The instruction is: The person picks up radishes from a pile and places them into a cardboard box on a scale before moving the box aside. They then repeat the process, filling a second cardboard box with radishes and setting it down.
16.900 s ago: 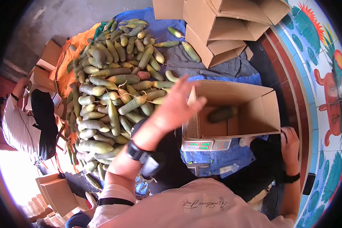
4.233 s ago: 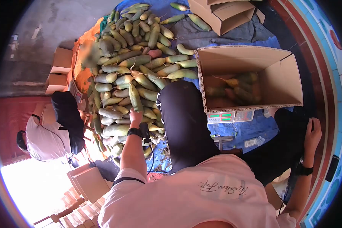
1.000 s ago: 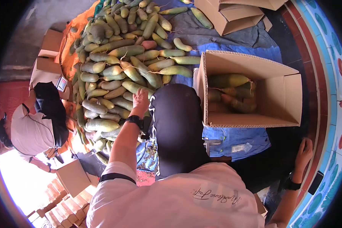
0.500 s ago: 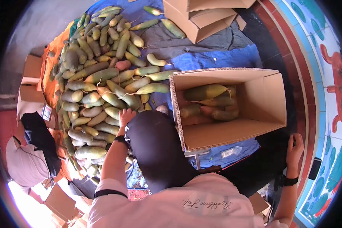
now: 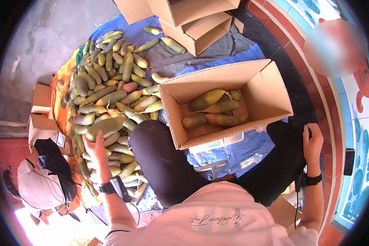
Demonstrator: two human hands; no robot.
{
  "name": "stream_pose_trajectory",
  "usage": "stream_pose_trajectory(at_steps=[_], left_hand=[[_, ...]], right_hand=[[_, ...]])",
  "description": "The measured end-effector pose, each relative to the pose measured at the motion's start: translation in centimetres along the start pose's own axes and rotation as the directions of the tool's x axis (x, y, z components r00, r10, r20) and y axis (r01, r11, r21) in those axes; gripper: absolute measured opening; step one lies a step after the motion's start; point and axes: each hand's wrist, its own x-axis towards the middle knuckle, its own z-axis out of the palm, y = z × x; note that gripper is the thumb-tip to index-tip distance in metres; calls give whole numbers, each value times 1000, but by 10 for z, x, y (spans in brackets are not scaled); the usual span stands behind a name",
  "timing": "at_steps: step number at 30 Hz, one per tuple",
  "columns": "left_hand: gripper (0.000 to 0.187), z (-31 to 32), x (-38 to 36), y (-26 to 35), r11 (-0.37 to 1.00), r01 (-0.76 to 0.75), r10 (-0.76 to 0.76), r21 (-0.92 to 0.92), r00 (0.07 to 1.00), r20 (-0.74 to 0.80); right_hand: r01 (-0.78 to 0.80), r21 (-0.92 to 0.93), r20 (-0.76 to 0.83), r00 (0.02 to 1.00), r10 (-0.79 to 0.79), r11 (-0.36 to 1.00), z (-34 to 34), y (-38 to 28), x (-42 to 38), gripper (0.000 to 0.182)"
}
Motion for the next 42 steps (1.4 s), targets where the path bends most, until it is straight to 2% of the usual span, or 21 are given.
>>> stream_pose_trajectory(at_steps=[2,3,6,7,10,12,16,18,22,24,25,27,28,31,32,34,36,37,38,40,42], left_hand=[[44,-28,3,50,863,130,-106,-487,991,77],[39,-38,4,74,781,186,-162,-596,982,95],[35,-54,0,122,683,111,-1,-722,989,151],[35,-54,-5,138,684,107,7,-722,988,152],[36,-39,-16,175,603,197,175,-773,913,368],[34,-20,-35,206,639,271,117,-720,891,439],[36,29,-64,238,739,220,322,-637,716,620],[34,54,-77,247,705,292,378,-646,616,691],[34,97,-93,254,660,421,333,-622,578,745],[27,113,-94,249,755,421,305,-503,454,837],[27,126,-93,238,752,420,308,-508,458,834],[21,136,-92,223,931,-35,338,-363,457,823],[21,132,-91,223,931,-34,338,-364,460,821],[20,99,-90,230,890,-299,454,-345,491,744],[20,90,-87,229,893,-294,448,-341,499,742],[18,73,-76,220,806,-298,577,-511,588,567],[16,52,-60,205,845,-218,495,-489,665,559],[15,41,-53,196,864,-324,488,-386,727,482],[14,41,-43,176,828,-254,489,-500,764,421],[13,19,-31,158,875,-199,386,-441,837,388],[13,17,-15,105,943,-187,279,-275,895,349]], right_hand=[[-7,12,-10,1000,7,1000,-2,4,-2,4],[-9,11,-18,1000,9,1000,-3,6,-4,5],[4,24,-51,999,-3,1000,-4,13,-8,5],[25,28,-71,997,-23,999,-4,16,-10,5],[24,49,-92,996,-20,999,-6,22,-13,5],[17,48,-107,994,-12,999,-7,25,-15,5],[9,50,-137,991,-2,999,-9,33,-20,5],[26,42,-167,986,-18,999,-9,36,-21,5],[16,54,-164,986,-7,998,-12,37,-23,5],[21,53,-172,985,-12,998,-12,38,-24,5],[14,53,-170,985,-5,998,-13,38,-24,5],[13,53,-169,986,-4,999,-14,38,-24,6],[9,58,-168,986,1,998,-14,37,-24,6],[9,61,-161,987,1,998,-14,36,-25,6],[8,61,-161,987,2,998,-14,35,-24,6],[9,66,-152,988,2,998,-13,35,-23,6],[10,72,-139,990,0,997,-13,34,-24,6],[6,63,-135,991,2,998,-13,33,-24,6],[5,54,-132,991,3,999,-13,32,-23,6],[24,50,-102,995,-19,998,-13,33,-23,6],[-10,33,-106,994,14,999,-11,32,-24,7]])
